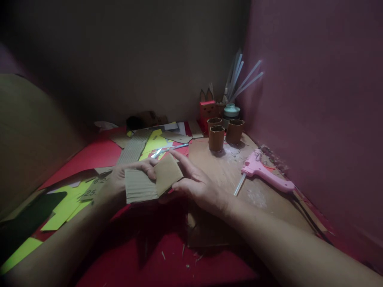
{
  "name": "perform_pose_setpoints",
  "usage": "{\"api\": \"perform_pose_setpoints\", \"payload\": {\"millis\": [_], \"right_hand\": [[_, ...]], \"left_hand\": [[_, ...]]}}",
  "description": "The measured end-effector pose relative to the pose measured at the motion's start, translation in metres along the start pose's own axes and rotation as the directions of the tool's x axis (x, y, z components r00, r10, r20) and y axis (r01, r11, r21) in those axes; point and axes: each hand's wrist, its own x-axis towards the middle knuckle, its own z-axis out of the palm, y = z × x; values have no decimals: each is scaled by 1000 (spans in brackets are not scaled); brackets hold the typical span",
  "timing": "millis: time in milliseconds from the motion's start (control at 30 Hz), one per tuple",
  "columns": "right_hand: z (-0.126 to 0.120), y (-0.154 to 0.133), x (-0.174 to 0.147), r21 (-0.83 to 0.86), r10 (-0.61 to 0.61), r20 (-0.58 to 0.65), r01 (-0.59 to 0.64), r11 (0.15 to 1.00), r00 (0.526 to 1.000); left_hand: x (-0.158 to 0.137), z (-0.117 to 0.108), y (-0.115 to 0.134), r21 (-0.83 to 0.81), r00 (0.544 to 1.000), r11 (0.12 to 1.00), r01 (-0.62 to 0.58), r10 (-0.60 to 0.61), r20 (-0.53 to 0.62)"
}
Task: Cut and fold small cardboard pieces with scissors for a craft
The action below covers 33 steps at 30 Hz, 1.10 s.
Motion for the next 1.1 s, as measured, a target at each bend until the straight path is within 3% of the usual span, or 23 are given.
{"api": "perform_pose_setpoints", "payload": {"millis": [233, 300, 400, 467, 600, 767, 967, 1100], "right_hand": [[-3, 1, 3, 233, 56, -30, -48, 971, 998], [-3, -1, 4, 312, 66, -59, -45, 949, 996], [-3, -5, 6, 418, 97, -110, -42, 907, 989], [-3, -8, 8, 449, 113, -131, -43, 893, 985], [-3, -8, 10, 420, 156, -186, -65, 905, 970], [-1, 1, 13, 318, 176, -223, -99, 943, 959], [1, 1, 13, 300, 150, -234, -75, 951, 961], [3, 1, 12, 327, 165, -203, -92, 940, 965]], "left_hand": [[-2, 1, -4, -105, 997, 992, 73, -76, -24], [-3, 0, -6, -59, 999, 997, 41, -41, -12], [-2, -3, -8, -10, 994, 998, -68, 69, 90], [-3, -4, -9, 13, 986, 997, -82, 80, 149], [-4, -1, -8, 110, 989, 994, 6, -22, 149], [-5, 4, -5, 260, 984, 965, -28, -19, 178], [-6, 4, -9, 73, 960, 994, 81, -98, 262], [-8, 12, -8, 149, 983, 988, -52, 24, 183]]}}
